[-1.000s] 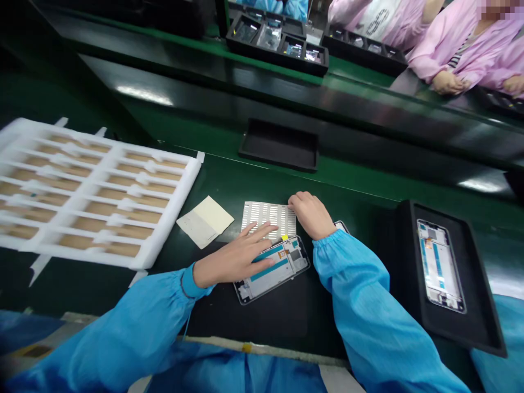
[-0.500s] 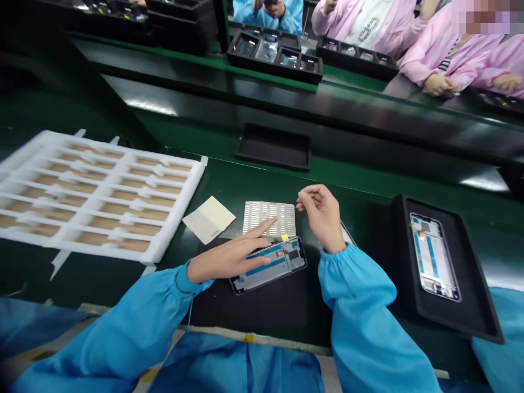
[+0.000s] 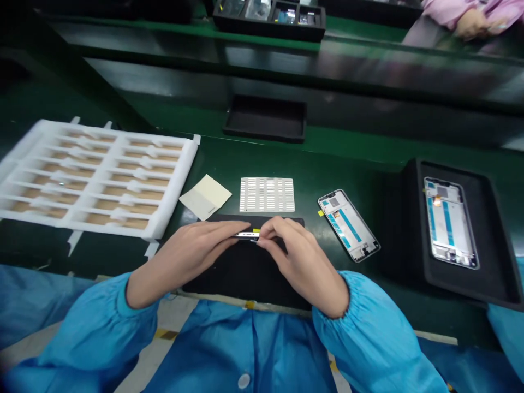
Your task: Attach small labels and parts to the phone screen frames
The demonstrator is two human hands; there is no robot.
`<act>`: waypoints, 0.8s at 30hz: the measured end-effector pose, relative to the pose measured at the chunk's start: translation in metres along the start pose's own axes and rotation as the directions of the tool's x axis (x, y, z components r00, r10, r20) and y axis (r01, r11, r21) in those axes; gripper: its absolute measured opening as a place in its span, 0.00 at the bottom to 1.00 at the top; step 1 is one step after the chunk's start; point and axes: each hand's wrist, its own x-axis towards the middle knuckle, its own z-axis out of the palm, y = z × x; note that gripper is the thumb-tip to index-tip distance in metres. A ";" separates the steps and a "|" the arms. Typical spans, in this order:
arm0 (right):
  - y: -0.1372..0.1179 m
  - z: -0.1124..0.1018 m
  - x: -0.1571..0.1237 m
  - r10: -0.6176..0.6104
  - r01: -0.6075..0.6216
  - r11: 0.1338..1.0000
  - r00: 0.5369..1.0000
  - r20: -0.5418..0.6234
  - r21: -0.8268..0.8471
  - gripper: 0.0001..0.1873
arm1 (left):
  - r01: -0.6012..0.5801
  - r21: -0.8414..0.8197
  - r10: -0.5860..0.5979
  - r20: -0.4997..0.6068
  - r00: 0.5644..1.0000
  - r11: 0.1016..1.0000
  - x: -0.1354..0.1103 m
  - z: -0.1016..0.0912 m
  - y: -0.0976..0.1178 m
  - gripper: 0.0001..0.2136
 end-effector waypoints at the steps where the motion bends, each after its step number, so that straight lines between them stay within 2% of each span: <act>1: -0.001 0.000 0.001 0.010 -0.010 1.000 1.000 0.010 -0.001 0.05 | -0.040 -0.065 0.035 -0.079 0.996 0.997 -0.001 0.004 0.001 0.15; 3: -0.003 -0.001 0.003 0.024 -0.024 1.000 0.999 0.025 -0.010 0.06 | -0.106 -0.199 0.064 -0.207 0.976 0.974 -0.001 0.011 0.003 0.16; 5: -0.007 -0.002 0.005 0.024 -0.023 1.000 0.999 0.037 -0.017 0.07 | -0.135 -0.294 0.048 -0.287 0.957 0.946 -0.002 0.015 0.005 0.11; 9: -0.009 -0.001 0.003 -0.019 0.019 1.000 0.999 0.027 0.009 0.08 | -0.141 -0.322 0.013 -0.368 0.930 0.936 -0.001 0.019 0.009 0.05; 13: 0.003 0.004 -0.002 -0.125 0.131 0.991 0.981 -0.148 0.029 0.07 | -0.108 -0.283 -0.026 -0.431 0.902 0.953 -0.002 0.024 0.012 0.04; 15: 0.012 0.008 -0.005 -0.158 0.164 0.986 0.965 -0.209 0.014 0.08 | -0.094 -0.235 -0.024 -0.454 0.891 0.967 -0.003 0.026 0.013 0.05; 17: 0.019 0.011 -0.006 -0.157 0.170 0.985 0.962 -0.223 0.037 0.07 | -0.075 -0.193 -0.022 -0.460 0.888 0.978 -0.004 0.027 0.014 0.05; 24: 0.029 0.015 -0.003 -0.242 0.268 0.961 0.937 -0.251 0.072 0.08 | -0.053 -0.186 -0.027 -0.402 0.915 0.981 -0.004 0.022 0.013 0.07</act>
